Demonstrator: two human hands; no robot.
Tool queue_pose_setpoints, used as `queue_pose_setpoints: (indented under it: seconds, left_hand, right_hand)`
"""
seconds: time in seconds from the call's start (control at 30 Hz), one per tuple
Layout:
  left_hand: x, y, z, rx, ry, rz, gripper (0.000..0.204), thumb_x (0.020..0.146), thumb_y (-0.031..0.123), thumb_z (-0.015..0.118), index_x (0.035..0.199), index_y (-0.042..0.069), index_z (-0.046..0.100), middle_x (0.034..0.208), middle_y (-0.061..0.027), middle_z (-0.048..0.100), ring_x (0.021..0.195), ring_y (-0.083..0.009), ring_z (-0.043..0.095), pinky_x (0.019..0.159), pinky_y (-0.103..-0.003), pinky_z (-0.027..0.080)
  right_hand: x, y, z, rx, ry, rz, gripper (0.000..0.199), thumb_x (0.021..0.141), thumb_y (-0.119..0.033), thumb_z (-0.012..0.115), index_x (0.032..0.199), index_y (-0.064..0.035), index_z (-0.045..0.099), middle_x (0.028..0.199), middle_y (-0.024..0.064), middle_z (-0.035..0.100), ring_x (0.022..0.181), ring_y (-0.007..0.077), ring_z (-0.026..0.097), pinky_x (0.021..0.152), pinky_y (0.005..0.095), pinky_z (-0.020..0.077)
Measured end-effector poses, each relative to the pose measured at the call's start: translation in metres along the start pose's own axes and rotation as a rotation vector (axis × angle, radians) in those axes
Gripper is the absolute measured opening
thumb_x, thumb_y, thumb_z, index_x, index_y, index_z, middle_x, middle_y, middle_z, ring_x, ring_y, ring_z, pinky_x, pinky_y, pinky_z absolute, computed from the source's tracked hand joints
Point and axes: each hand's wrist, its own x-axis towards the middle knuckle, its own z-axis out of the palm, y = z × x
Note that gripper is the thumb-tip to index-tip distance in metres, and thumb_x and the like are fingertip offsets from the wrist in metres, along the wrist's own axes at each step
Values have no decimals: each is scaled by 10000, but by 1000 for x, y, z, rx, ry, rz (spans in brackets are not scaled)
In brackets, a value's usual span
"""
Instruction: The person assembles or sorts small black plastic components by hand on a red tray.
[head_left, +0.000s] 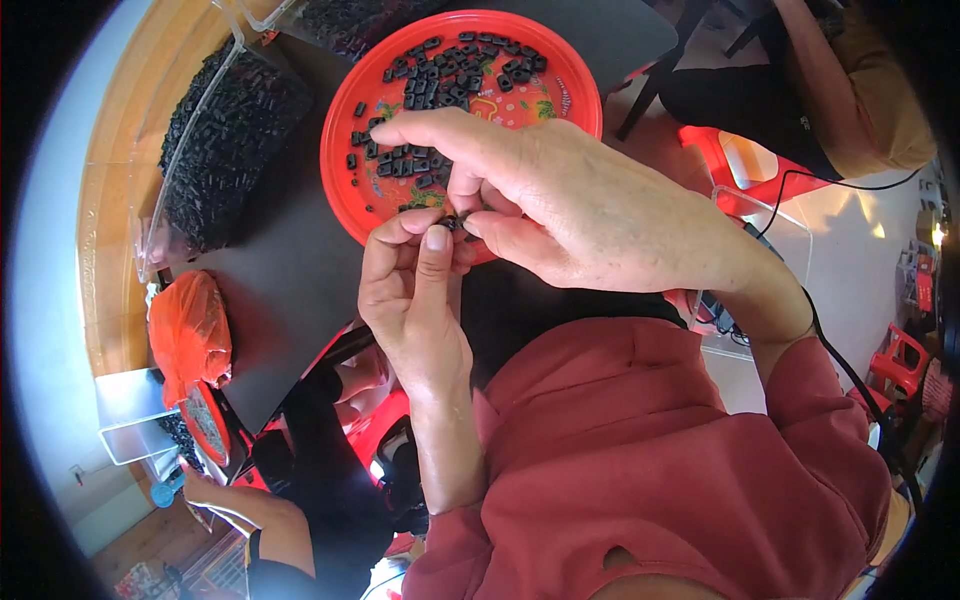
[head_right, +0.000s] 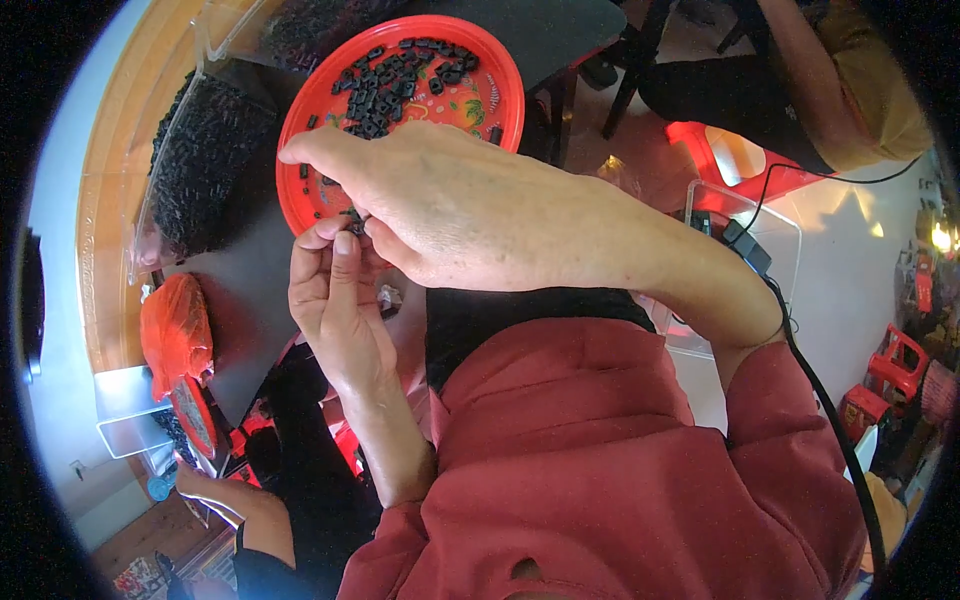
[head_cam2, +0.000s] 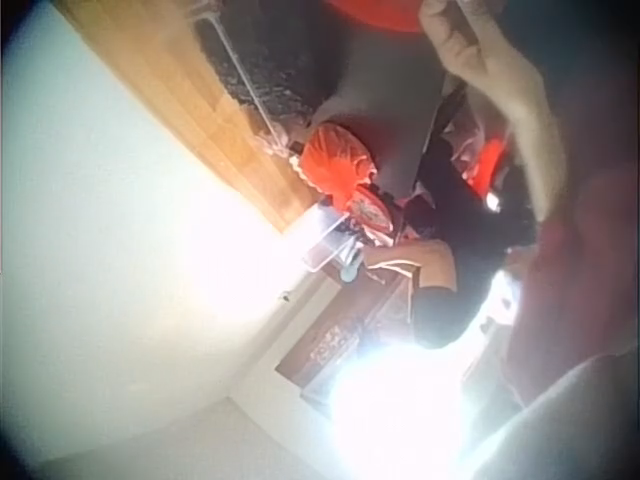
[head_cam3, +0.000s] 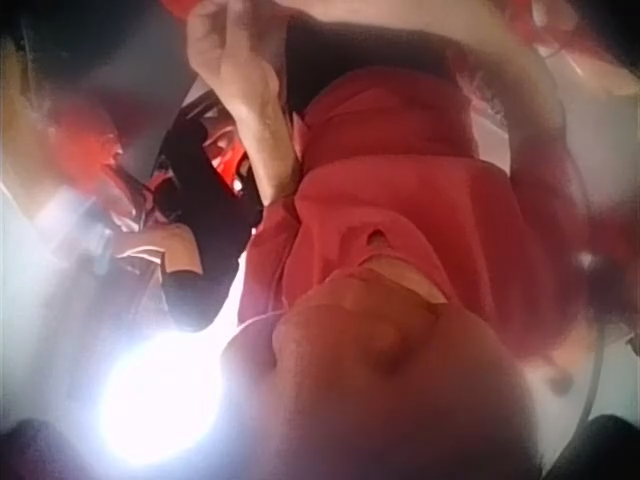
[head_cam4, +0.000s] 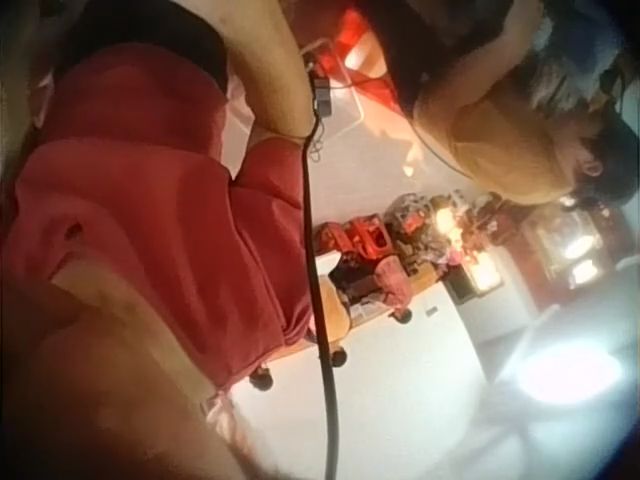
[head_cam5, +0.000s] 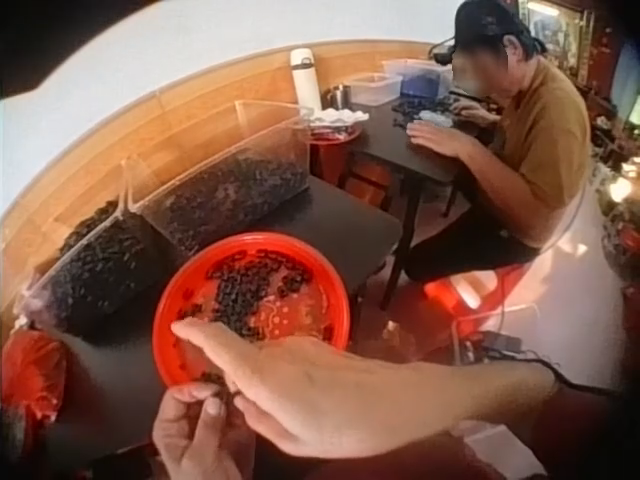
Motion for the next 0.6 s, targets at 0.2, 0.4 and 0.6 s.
queue_pose_setpoints:
  seconds: [0.2,0.4,0.6]
  left_hand:
    - [-3,3,-1,81,-21,39,132,923,21,568,1051,-9,559,919,-67,619,774,-112,595,731,-232,502]
    - [0,0,-3,38,-48,9,127,920,18,571,1043,-9,557,921,-69,616,769,-115,595,726,-230,502]
    - [-1,-1,-4,68,-22,40,113,925,44,570,1031,6,573,938,-59,626,773,-119,601,730,-242,505]
  right_hand:
    - [3,3,1,55,27,-25,605,763,33,567,1342,-22,396,748,174,631,655,317,639,579,416,494]
    - [6,-1,-8,48,-84,89,670,774,30,560,1401,-73,349,789,168,638,682,308,639,595,424,486]
    - [9,-7,-8,-61,-189,93,688,758,16,596,1394,-41,341,771,173,637,681,307,638,601,433,486]
